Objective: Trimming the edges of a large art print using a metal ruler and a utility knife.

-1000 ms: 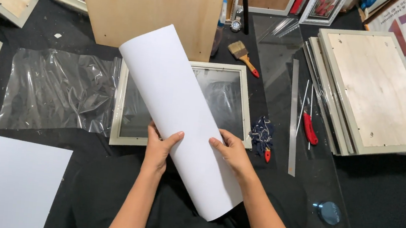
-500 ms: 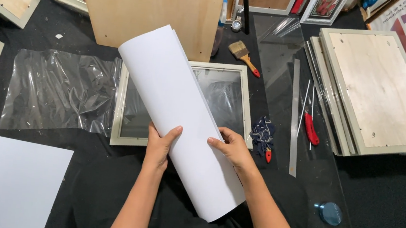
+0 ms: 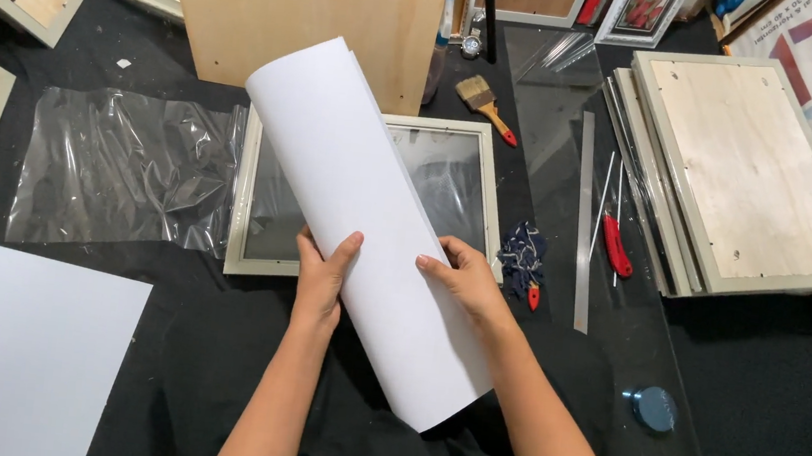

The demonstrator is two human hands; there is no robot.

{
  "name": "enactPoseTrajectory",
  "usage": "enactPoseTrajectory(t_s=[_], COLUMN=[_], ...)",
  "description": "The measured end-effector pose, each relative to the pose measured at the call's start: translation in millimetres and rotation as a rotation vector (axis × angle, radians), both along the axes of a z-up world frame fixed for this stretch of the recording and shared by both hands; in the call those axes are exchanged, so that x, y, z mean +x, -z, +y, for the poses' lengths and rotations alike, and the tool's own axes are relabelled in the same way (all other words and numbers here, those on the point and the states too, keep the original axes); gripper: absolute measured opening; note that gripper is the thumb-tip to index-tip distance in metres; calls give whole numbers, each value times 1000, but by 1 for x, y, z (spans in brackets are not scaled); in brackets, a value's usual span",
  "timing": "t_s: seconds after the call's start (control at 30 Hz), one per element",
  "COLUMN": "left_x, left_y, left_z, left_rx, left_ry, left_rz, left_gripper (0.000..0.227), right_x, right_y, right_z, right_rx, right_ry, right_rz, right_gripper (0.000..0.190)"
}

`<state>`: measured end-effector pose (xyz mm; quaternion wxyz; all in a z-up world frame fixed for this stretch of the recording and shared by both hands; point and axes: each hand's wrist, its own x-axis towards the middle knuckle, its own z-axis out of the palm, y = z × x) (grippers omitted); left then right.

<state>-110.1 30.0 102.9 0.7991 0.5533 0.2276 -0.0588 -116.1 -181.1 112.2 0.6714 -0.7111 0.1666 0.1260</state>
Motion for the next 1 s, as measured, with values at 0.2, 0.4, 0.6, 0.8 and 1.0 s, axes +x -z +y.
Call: enactPoseTrajectory(t_s=[0.2,0.4,0.6,0.8,1.0], left_x=[-24,-40,-41,-21,-4], left_y=[3,-2,3,-5,-6], left_z=[-6,-12,-17,-28,-32], left_rx=[-13,68,102,124,111], left_ry=[109,127,137,172,201], left_rz=[-28,-22,-36,-74,-47], left_gripper=[100,93,101,109,114], right_x=[-28,-52,-64,-56,-36], right_y=[-10,-9,-9,-19,-6], right_z=[-8,-17,-21,-31,-36], right_rx=[12,57,117,138,158], right_ry=[31,37,67,102,108], right_rz=[1,4,-16,-24,18], right_gripper=[28,29,29,30,30])
